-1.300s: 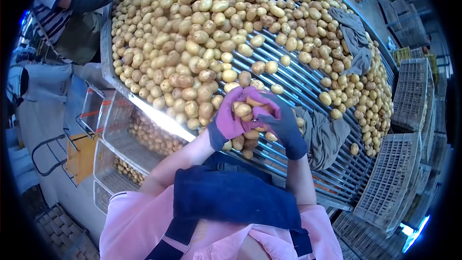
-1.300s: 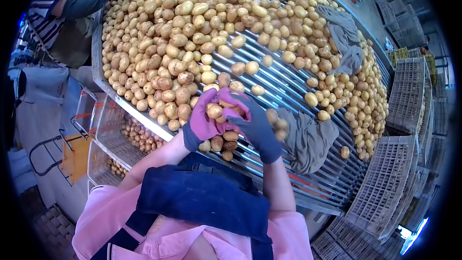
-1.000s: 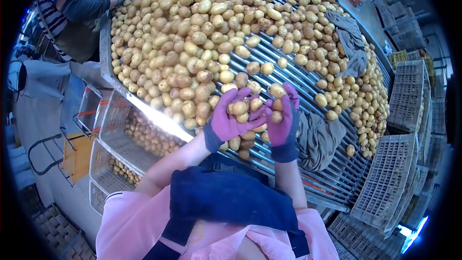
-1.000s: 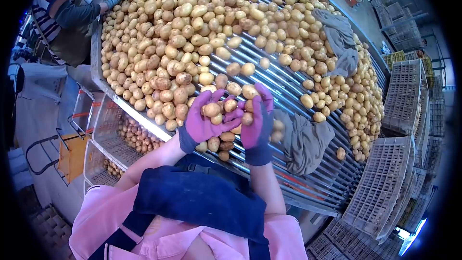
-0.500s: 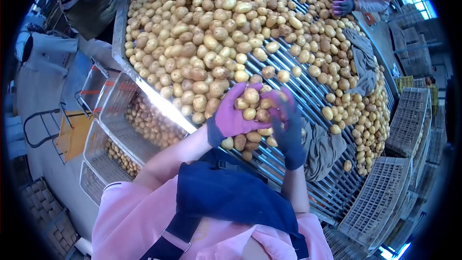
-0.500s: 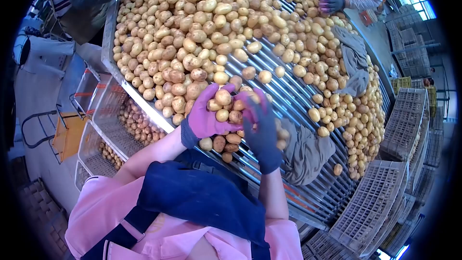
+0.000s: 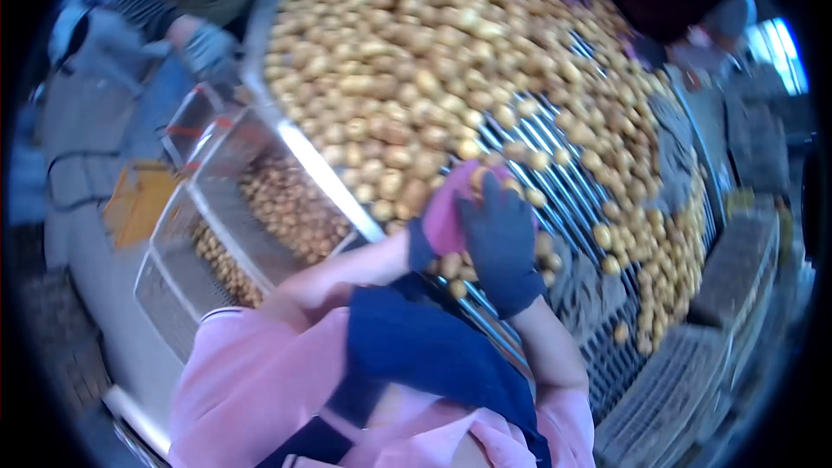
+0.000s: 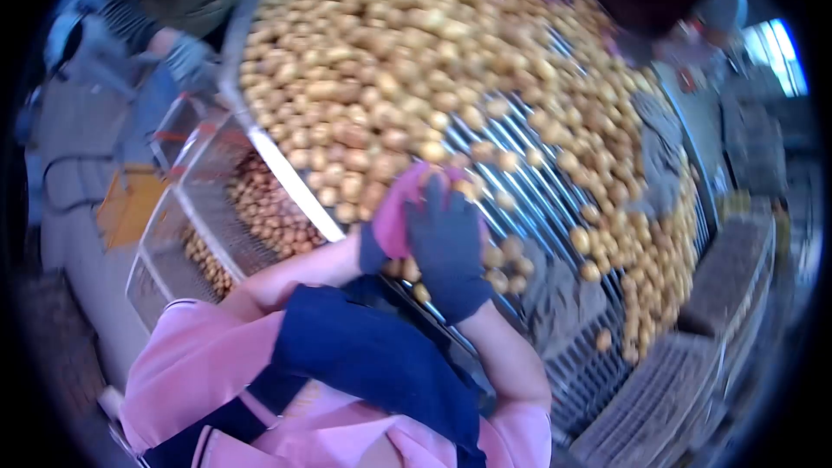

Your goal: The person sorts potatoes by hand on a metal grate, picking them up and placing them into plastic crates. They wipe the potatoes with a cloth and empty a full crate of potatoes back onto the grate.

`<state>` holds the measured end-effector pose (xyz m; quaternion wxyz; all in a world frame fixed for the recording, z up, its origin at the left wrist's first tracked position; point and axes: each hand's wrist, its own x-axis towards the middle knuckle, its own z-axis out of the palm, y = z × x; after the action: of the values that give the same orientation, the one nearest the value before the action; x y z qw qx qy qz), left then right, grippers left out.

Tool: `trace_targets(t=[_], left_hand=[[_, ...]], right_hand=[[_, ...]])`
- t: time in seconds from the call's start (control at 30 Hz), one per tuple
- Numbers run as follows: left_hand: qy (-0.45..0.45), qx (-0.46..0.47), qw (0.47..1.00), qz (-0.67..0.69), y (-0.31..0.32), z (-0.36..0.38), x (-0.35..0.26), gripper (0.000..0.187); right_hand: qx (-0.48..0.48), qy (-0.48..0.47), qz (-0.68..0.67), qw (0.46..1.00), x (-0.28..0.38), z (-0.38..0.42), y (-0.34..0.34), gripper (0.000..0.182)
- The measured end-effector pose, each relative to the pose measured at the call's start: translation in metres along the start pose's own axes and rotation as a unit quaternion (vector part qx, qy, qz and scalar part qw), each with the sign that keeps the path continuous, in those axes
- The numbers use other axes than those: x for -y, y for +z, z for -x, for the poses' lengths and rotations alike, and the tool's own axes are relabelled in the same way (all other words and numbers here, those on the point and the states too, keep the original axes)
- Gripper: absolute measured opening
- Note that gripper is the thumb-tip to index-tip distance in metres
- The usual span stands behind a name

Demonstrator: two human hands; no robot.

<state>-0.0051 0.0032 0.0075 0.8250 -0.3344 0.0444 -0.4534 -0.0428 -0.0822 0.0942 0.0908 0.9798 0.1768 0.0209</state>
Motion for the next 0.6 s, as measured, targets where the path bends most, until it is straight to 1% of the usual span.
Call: trace_targets(t=[0.03, 0.07, 0.1, 0.13, 0.17, 0.2, 0.23, 0.27, 0.3, 0.33, 0.37, 0.4, 0.43, 0.47, 0.5, 0.53, 0.6], left_hand=[[-0.006, -0.004, 1.0, 0.005, -0.001, 0.001, -0.001, 0.045], [0.059, -0.064, 0.955, -0.284, -0.008, 0.001, -0.005, 0.045], [0.084, 0.012, 0.958, -0.275, -0.016, 0.001, -0.008, 0.045], [0.105, 0.052, 0.952, -0.283, -0.015, 0.003, -0.013, 0.045], [0.126, 0.092, 0.945, -0.289, -0.015, 0.005, -0.02, 0.045], [0.077, 0.092, 0.978, -0.172, -0.013, 0.006, -0.023, 0.043], [0.016, 0.095, 0.994, -0.044, -0.014, 0.004, -0.025, 0.042], [0.015, 0.103, 0.994, -0.04, -0.006, 0.008, -0.027, 0.042], [0.045, 0.08, 0.99, -0.104, 0.011, 0.017, -0.024, 0.041], [0.062, 0.06, 0.983, -0.164, 0.028, 0.025, -0.025, 0.04], [0.071, 0.042, 0.972, -0.219, 0.044, 0.029, -0.024, 0.04], [0.08, 0.024, 0.957, -0.276, 0.055, 0.031, -0.019, 0.039], [0.118, -0.019, 0.958, -0.26, 0.071, 0.035, -0.014, 0.04], [0.139, -0.044, 0.956, -0.254, 0.078, 0.04, -0.018, 0.04], [0.16, -0.07, 0.953, -0.249, 0.086, 0.046, -0.02, 0.042], [0.172, -0.085, 0.945, -0.267, 0.09, 0.054, -0.026, 0.04], [0.18, -0.105, 0.936, -0.282, 0.095, 0.064, -0.03, 0.038]], right_hand=[[-0.018, -0.018, 0.013, 1.0, 0.002, 0.004, 0.027, 0.031], [-0.084, -0.029, -0.011, 0.996, 0.003, 0.002, 0.024, 0.03], [-0.081, -0.001, -0.08, 0.993, 0.005, -0.001, 0.039, 0.029], [-0.074, -0.03, -0.086, 0.993, 0.003, -0.009, 0.019, 0.029], [-0.084, -0.05, -0.086, 0.991, 0.001, -0.012, 0.016, 0.029], [-0.093, -0.072, -0.094, 0.989, 0.006, -0.022, 0.005, 0.029], [-0.107, -0.068, -0.181, 0.975, 0.005, -0.027, -0.008, 0.029], [-0.116, -0.053, -0.261, 0.957, 0.0, -0.026, -0.016, 0.029], [-0.025, 0.048, -0.49, 0.87, -0.005, -0.018, -0.012, 0.038], [-0.024, 0.071, -0.47, 0.88, -0.013, -0.01, -0.015, 0.038], [-0.054, 0.102, -0.631, 0.767, -0.015, -0.009, -0.025, 0.041], [-0.093, 0.123, -0.767, 0.623, -0.019, -0.008, -0.035, 0.043], [-0.099, 0.112, -0.863, 0.484, -0.025, -0.009, -0.04, 0.046], [-0.096, 0.087, -0.937, 0.323, -0.028, -0.014, -0.042, 0.05], [-0.101, 0.066, -0.939, 0.322, -0.029, -0.02, -0.041, 0.05], [-0.104, 0.066, -0.94, 0.318, -0.03, -0.02, -0.035, 0.05], [-0.099, 0.158, -0.903, 0.386, -0.03, -0.018, -0.017, 0.049]])
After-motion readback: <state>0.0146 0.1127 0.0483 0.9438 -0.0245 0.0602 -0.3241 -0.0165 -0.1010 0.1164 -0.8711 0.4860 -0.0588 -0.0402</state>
